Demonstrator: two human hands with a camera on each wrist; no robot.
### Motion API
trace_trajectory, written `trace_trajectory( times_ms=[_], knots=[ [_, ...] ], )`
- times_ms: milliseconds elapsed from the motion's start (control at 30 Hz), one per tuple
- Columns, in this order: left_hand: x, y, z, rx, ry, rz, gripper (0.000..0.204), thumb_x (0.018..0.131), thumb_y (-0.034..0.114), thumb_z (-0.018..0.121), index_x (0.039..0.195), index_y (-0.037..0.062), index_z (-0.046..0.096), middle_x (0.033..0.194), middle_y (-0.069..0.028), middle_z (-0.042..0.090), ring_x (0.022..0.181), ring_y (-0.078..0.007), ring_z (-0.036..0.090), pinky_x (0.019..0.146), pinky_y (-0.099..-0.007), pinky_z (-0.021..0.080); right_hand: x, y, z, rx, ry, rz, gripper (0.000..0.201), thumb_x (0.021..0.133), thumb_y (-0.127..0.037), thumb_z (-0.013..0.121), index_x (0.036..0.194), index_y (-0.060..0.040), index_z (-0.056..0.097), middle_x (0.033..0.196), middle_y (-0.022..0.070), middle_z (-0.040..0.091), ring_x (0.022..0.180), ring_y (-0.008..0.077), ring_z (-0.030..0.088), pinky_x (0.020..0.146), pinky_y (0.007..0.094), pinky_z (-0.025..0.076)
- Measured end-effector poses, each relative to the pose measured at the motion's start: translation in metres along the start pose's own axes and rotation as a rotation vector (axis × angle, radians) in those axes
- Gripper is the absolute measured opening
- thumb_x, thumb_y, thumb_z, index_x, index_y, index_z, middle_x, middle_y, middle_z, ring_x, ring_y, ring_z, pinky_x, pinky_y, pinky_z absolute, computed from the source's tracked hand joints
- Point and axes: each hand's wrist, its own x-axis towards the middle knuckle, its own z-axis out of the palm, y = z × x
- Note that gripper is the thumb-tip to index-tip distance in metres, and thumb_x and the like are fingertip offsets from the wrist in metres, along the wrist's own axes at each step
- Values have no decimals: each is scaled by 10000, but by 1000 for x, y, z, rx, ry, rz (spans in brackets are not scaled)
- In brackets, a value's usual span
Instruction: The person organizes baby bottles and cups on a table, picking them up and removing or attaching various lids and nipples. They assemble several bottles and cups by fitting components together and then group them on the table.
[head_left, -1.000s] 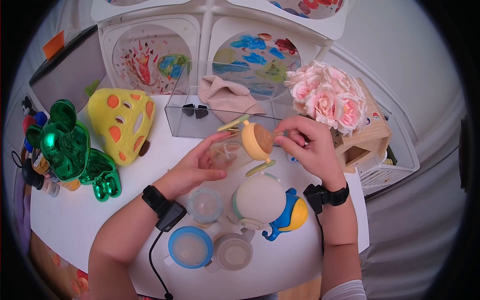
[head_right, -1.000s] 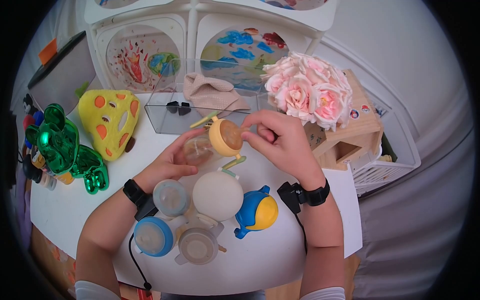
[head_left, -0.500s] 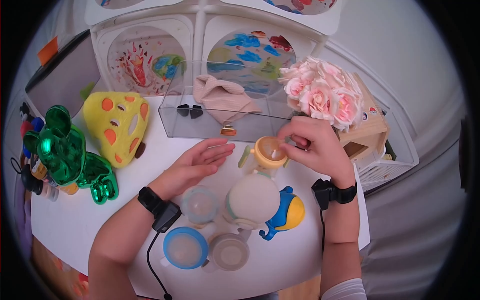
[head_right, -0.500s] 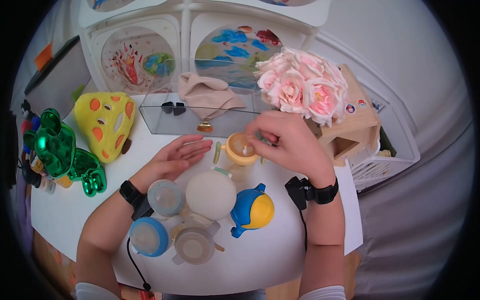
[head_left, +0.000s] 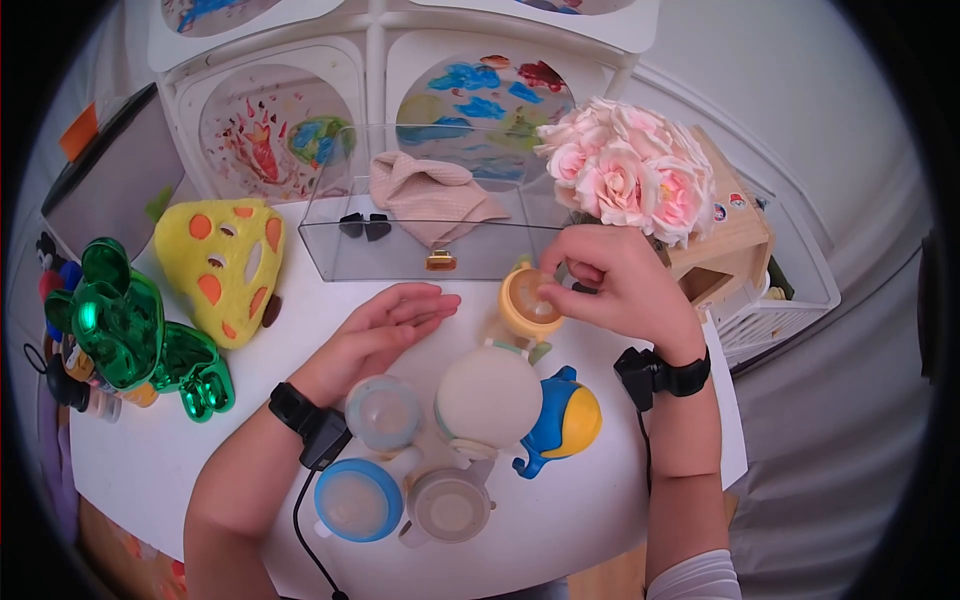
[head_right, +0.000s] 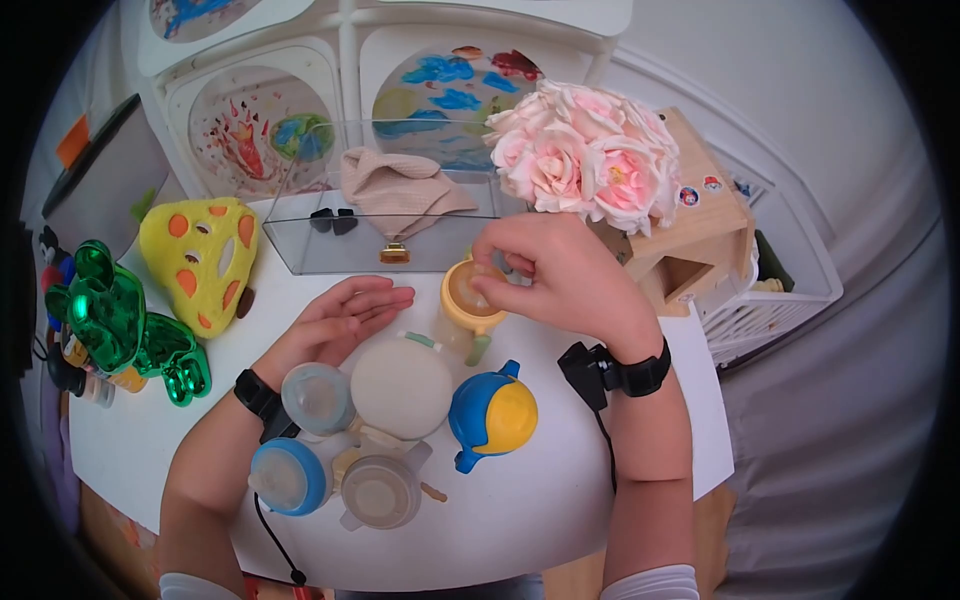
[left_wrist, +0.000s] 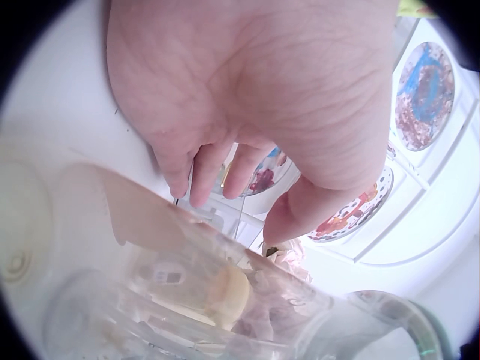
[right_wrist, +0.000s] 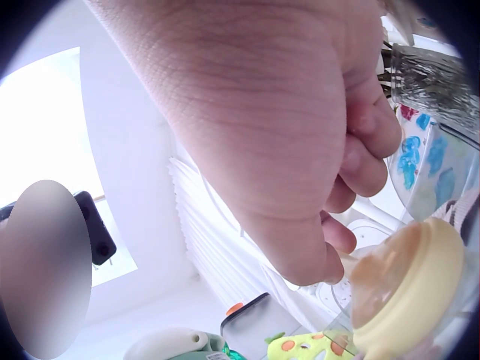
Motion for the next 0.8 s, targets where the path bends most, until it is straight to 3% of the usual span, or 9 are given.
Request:
trace_trajectory(
  times_ms=[67, 133, 233, 533, 800],
  knots=[
    [0, -1, 0, -3, 1, 2, 588, 1014, 113, 636, 1562, 24, 441, 1622, -211, 482, 1564, -297, 398, 1349, -437, 219, 0, 0, 1, -2, -14, 30, 175, 850, -184, 816, 899, -73, 689, 665, 58, 475, 587, 194, 449, 559, 344, 367],
    [-1, -1, -1, -6, 2, 5, 581, 1012, 115, 639, 1555, 29, 452, 1617, -211, 488, 1558, -299, 406, 1349, -441, 216, -1, 6, 6, 37, 36, -3, 178, 841, -119, 848, 935, -73, 703, 693, -1, 416, 589, 112, 362, 545, 300, 299],
    [0, -2, 0, -15, 6, -2, 570, 1007, 115, 646, 1544, 39, 470, 1606, -210, 501, 1552, -298, 414, 1349, -443, 213, -2, 6, 4, 16, 25, 18, 176, 849, -118, 845, 929, -68, 697, 701, -3, 425, 597, 106, 369, 553, 294, 309],
    [-1, -1, -1, -19, -5, 2, 551, 1008, 116, 646, 1530, 46, 484, 1589, -203, 522, 1548, -300, 420, 1346, -440, 220, -2, 4, 5, 54, -4, 34, 183, 867, -70, 801, 1046, -70, 760, 709, 6, 484, 613, 118, 415, 574, 295, 351],
    [0, -1, 0, -7, 1, -1, 549, 999, 120, 640, 1520, 35, 490, 1584, -206, 526, 1546, -304, 423, 1347, -442, 218, -1, 7, 8, 68, 19, -22, 151, 890, -44, 774, 1039, -66, 765, 721, 2, 529, 620, 117, 423, 586, 290, 361]
  ],
)
